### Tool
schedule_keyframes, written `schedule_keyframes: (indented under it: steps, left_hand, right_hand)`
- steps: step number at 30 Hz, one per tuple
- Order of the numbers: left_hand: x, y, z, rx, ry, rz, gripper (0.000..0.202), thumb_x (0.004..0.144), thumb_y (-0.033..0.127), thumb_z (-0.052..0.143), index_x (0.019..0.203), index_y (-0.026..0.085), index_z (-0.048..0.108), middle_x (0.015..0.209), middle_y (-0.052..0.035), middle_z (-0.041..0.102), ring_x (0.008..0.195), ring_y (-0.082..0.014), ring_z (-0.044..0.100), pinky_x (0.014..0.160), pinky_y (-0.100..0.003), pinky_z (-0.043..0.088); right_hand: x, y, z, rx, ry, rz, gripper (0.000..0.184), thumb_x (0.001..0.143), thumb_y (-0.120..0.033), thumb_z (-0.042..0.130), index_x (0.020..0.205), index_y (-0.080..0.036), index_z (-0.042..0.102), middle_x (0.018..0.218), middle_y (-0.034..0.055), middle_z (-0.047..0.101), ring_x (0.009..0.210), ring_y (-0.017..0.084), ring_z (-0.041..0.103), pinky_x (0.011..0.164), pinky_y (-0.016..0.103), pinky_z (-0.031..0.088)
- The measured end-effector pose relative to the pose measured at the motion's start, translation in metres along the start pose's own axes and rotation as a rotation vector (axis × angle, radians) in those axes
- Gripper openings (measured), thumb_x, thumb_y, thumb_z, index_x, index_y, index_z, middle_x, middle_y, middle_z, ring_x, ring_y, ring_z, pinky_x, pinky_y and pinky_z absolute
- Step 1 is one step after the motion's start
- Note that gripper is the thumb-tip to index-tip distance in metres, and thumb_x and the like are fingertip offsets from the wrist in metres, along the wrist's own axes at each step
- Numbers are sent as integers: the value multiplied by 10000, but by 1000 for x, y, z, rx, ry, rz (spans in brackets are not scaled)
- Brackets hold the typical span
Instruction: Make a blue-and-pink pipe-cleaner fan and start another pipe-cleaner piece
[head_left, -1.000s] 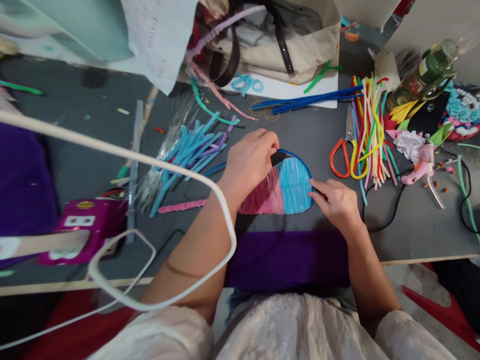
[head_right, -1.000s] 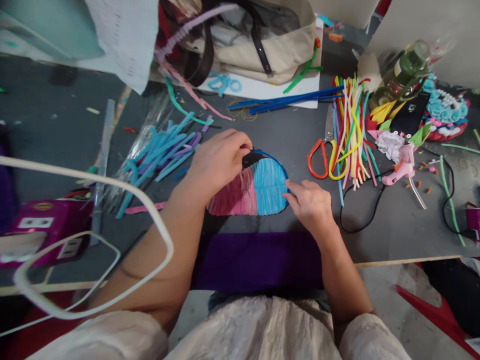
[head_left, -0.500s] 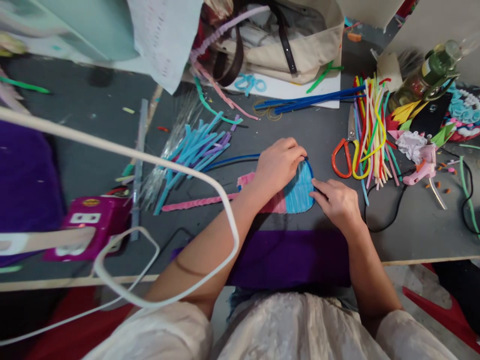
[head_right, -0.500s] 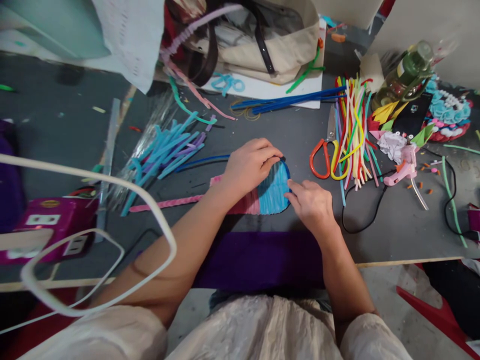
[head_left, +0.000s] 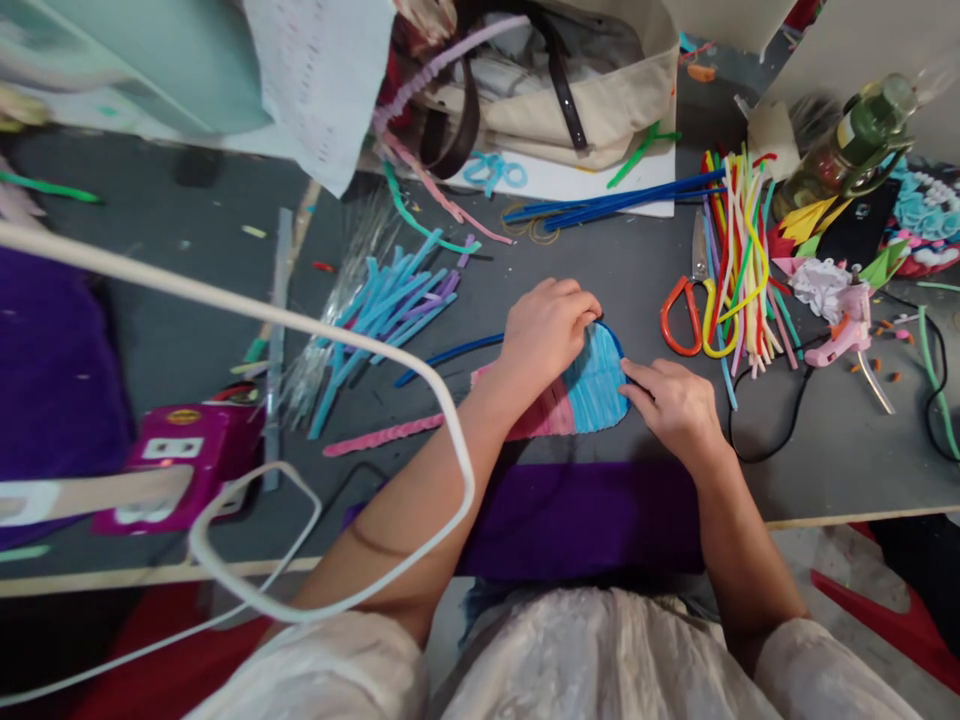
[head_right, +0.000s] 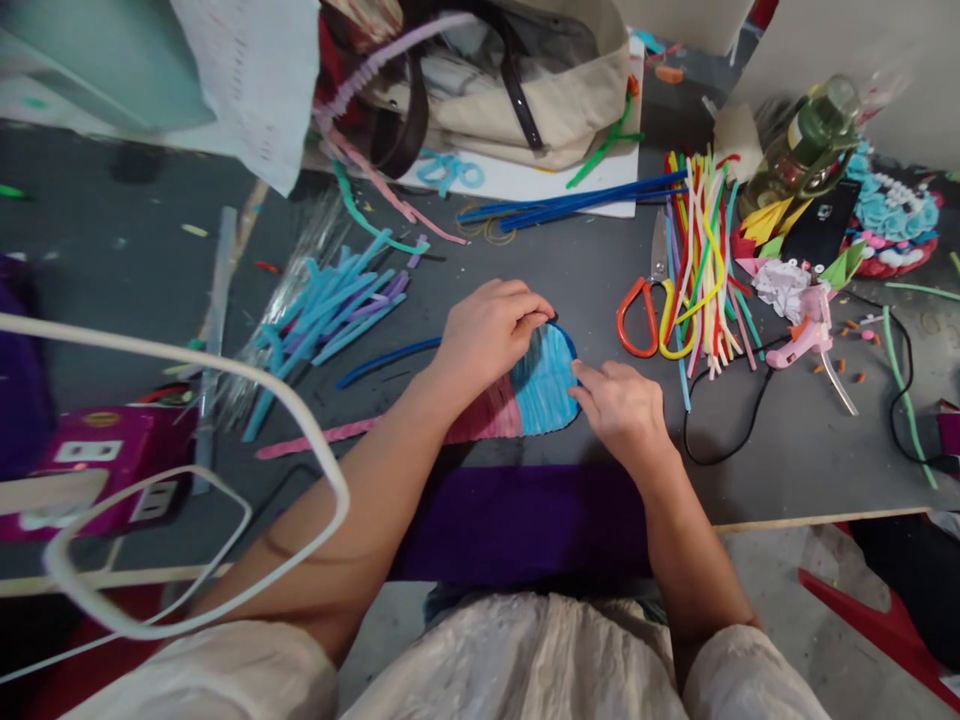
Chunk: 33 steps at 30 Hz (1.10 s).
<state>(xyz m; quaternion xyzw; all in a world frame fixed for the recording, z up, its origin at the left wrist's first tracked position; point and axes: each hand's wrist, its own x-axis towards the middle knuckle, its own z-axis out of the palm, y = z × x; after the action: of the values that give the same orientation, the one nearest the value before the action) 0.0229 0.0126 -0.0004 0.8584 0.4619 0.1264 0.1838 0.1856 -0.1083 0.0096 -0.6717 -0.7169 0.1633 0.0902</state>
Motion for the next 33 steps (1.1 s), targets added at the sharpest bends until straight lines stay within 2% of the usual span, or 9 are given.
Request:
schedule_keyframes:
  steps: [9, 18, 33]
  left_hand:
    - [-4, -10, -16, -37, -144, 13, 326, 906, 114, 424, 1020, 214, 712, 1026, -81, 642, 999, -225, 588, 864, -353, 453]
    - [-9, -7, -27, -9, -208, 19, 373, 888, 110, 409, 1102, 200, 701, 1088, -83, 655, 1002, -223, 609, 886, -353, 460]
    - [-9, -4, -20, 59, -144, -53, 327, 897, 114, 431, 1017, 232, 711, 1013, -70, 671, 942, -215, 629, 798, -324, 463]
  right_hand:
    - [0, -2, -2, -23, -42, 24, 361, 978, -377, 504, 1286, -257, 650, 933, 63, 700, 915, 177, 644, 697, 247, 441]
    - [1, -4, -4, -21, -63, 36, 362, 977, -371, 507, 1292, -257, 645, 951, 66, 704, 917, 177, 639, 714, 249, 446]
    - [1, -5, -6, -32, -78, 49, 368, 977, -373, 502, 1301, -265, 640, 944, 60, 702, 932, 176, 638, 707, 240, 441]
